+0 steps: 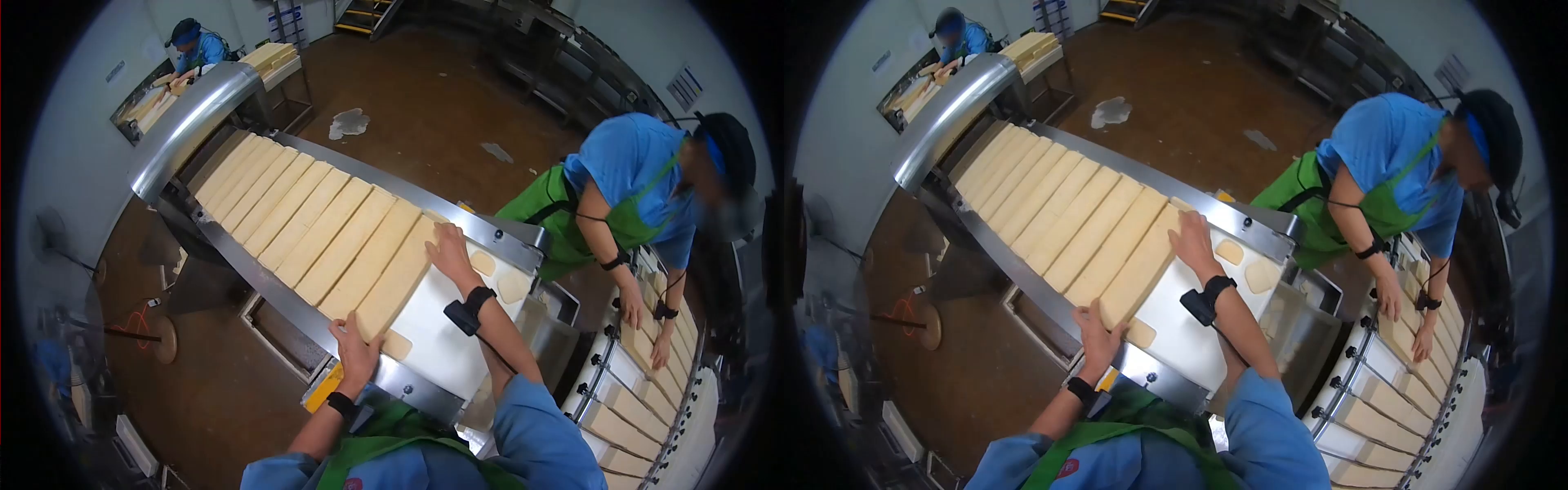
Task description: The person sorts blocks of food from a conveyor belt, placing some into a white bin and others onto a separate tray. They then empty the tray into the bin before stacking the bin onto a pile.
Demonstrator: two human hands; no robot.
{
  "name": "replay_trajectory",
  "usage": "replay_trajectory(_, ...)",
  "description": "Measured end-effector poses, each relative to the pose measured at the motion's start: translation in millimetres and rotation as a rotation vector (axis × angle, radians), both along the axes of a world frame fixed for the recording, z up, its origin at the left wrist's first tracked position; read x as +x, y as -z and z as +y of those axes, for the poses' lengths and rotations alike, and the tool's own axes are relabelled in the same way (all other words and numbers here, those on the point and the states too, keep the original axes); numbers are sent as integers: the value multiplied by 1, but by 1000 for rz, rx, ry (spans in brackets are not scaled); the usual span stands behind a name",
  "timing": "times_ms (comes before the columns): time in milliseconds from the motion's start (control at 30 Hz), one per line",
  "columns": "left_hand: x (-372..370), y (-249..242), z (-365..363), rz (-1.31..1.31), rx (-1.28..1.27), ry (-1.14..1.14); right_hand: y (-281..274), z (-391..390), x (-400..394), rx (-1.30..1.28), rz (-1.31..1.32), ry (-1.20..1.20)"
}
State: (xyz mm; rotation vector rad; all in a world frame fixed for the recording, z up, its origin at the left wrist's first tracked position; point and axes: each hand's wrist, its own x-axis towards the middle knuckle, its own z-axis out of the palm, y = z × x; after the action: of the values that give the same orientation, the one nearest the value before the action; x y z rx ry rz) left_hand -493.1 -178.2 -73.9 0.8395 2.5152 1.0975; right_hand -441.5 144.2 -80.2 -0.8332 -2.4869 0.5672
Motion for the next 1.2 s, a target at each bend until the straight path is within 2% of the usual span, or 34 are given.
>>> replay_trajectory(33, 0, -3, 3, -1, 3, -5, 3, 6, -11, 3, -1, -5)
replay_trajectory(100, 0, -8, 9, 23, -47, 29, 2, 12, -32, -76, -214, 81)
replay_trajectory(300, 8, -18, 27, -52, -162, -14, 20, 22, -34, -104, -263, 100)
replay_trajectory(400, 10, -18, 34, 14, -121, 14, 25, 22, 20, -34, -175, 149)
replay_trajectory(467, 14, -12, 33, 84, -111, 161, 18, 13, 72, -42, -107, 249)
replay_trajectory(500, 14, -14, 35, 86, -107, 178, 16, 7, 101, -16, -125, 316)
replay_trajectory(567, 17, -18, 42, 122, -132, 349, 5, -11, 146, 9, -143, 410)
replay_trajectory(633, 11, -25, 53, 124, -191, 426, -8, -30, 186, -157, -113, 606)
replay_trajectory(700, 5, -24, 57, 99, -330, 520, 14, -38, 210, -54, -49, 612)
replay_trajectory(767, 4, -9, 60, 75, -354, 511, 20, -60, 199, 236, -73, 632)
replay_trajectory(833, 1, 26, 65, 73, -258, 567, 44, -64, 201, 49, -17, 684)
replay_trajectory(867, 4, 24, 62, 114, -210, 565, 16, -79, 198, 45, 3, 724)
replay_trajectory(900, 10, 13, 60, 150, -157, 566, 1, -89, 201, -41, 49, 753)
replay_trajectory(967, 35, -12, 60, 213, -149, 553, -11, -113, 220, -38, 10, 849)
replay_trajectory(1033, 67, -27, 67, 177, -83, 654, -37, -140, 253, -36, 202, 978)
replay_trajectory(1100, 102, -32, 72, 135, -33, 698, -57, -164, 298, 46, 288, 1150)
replay_trajectory(1133, 125, -31, 78, 189, 101, 768, -59, -174, 326, 49, 292, 1183)
replay_trajectory(1167, 148, -32, 83, 240, 241, 828, -63, -184, 359, 191, 302, 1250)
replay_trajectory(1200, 177, -47, 83, 293, 276, 892, -71, -196, 393, 329, 308, 1309)
